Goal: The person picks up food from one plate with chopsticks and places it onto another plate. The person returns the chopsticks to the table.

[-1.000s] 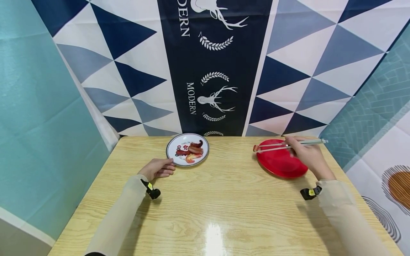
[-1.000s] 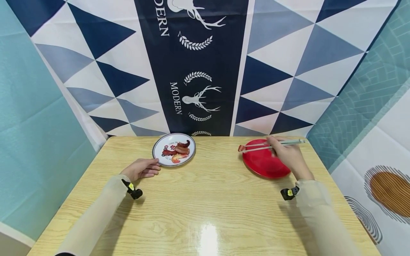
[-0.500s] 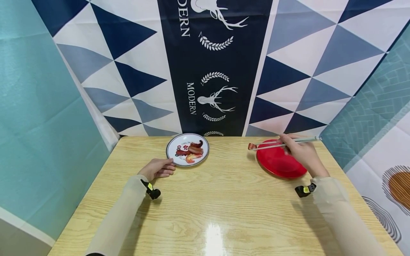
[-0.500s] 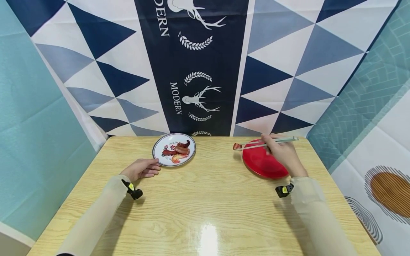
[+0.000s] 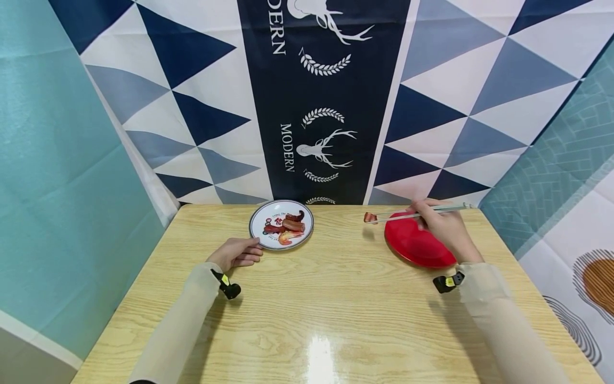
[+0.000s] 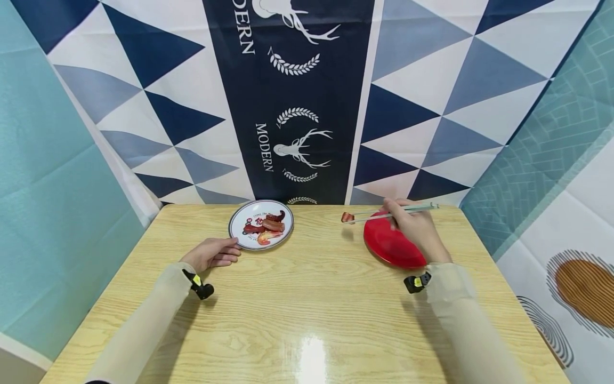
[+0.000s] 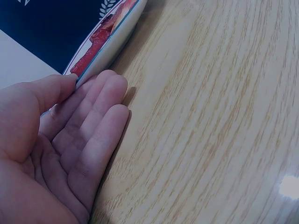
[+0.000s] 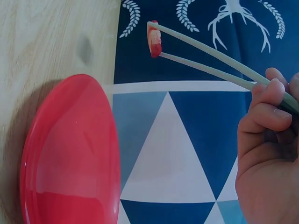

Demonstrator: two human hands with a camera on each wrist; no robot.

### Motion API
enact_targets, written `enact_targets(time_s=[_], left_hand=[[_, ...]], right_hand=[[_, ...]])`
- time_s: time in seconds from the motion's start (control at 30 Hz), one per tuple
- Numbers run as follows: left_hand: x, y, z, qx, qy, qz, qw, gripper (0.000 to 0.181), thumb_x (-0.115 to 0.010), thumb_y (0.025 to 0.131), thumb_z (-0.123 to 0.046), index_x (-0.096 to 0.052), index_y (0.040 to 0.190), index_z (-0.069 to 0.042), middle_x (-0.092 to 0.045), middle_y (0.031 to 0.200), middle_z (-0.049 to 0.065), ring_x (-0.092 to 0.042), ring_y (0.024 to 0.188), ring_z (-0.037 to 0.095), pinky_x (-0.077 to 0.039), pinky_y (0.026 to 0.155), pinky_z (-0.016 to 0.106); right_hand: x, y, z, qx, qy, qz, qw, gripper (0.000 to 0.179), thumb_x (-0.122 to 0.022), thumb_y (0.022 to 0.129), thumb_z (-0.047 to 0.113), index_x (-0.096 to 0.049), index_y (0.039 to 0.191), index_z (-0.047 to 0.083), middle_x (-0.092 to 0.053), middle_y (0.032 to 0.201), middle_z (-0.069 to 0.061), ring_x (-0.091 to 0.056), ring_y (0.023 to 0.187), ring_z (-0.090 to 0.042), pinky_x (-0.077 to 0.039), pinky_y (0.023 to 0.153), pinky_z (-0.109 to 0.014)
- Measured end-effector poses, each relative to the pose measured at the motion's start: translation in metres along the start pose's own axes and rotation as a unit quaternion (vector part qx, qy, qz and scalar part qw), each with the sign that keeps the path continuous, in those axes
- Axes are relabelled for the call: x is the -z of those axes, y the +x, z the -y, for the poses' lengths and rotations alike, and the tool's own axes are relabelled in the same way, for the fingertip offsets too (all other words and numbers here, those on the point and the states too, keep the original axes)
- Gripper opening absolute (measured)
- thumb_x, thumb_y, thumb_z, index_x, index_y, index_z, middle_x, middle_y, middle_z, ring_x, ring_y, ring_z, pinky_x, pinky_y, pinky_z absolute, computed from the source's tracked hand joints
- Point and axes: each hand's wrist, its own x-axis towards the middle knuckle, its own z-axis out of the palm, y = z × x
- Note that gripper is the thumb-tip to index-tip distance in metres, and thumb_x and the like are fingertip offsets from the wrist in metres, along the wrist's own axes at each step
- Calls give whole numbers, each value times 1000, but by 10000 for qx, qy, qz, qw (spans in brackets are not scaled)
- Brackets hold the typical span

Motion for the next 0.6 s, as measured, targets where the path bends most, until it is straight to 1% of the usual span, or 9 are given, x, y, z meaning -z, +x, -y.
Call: enact_targets(time_s=[0.2, 0.33, 0.5, 0.6], left_hand=[[-1, -1, 0, -29, 33, 24, 10000, 42, -64, 103, -39, -71, 120, -1, -78, 86, -1, -75, 72, 8, -64, 69, 23], [-2, -2, 0, -20, 5, 16, 10000, 42, -64, 103, -39, -70, 120, 0, -78, 86, 0, -75, 72, 8, -64, 69, 23], [-2, -3, -1, -57, 8, 68, 10000, 42, -64, 103, -38, -70, 121, 0, -78, 86, -1, -75, 72, 8, -64, 69, 23], [-1, -3, -1, -62, 14, 83, 9999, 42, -64, 103, -38, -70, 120, 0, -78, 87, 0, -75, 73, 8, -64, 69, 23]], right_hand=[[-5, 0, 8, -170, 21, 37, 9998, 48, -52, 107, 45, -73, 104, 3, -60, 65, -7, -50, 57, -15, -42, 51, -27], [-10, 3, 9, -226, 57, 53, 9997, 48, -53, 107, 47, -74, 105, 4, -62, 67, -7, -52, 58, -17, -43, 52, -26], [-15, 7, 8, -211, 53, 72, 9997, 49, -53, 106, 50, -75, 108, 7, -62, 67, -7, -55, 61, -21, -45, 54, -26], [-18, 9, 9, -119, 142, 89, 9998, 47, -53, 106, 49, -75, 106, 8, -61, 67, -7, -55, 61, -19, -45, 55, -26]])
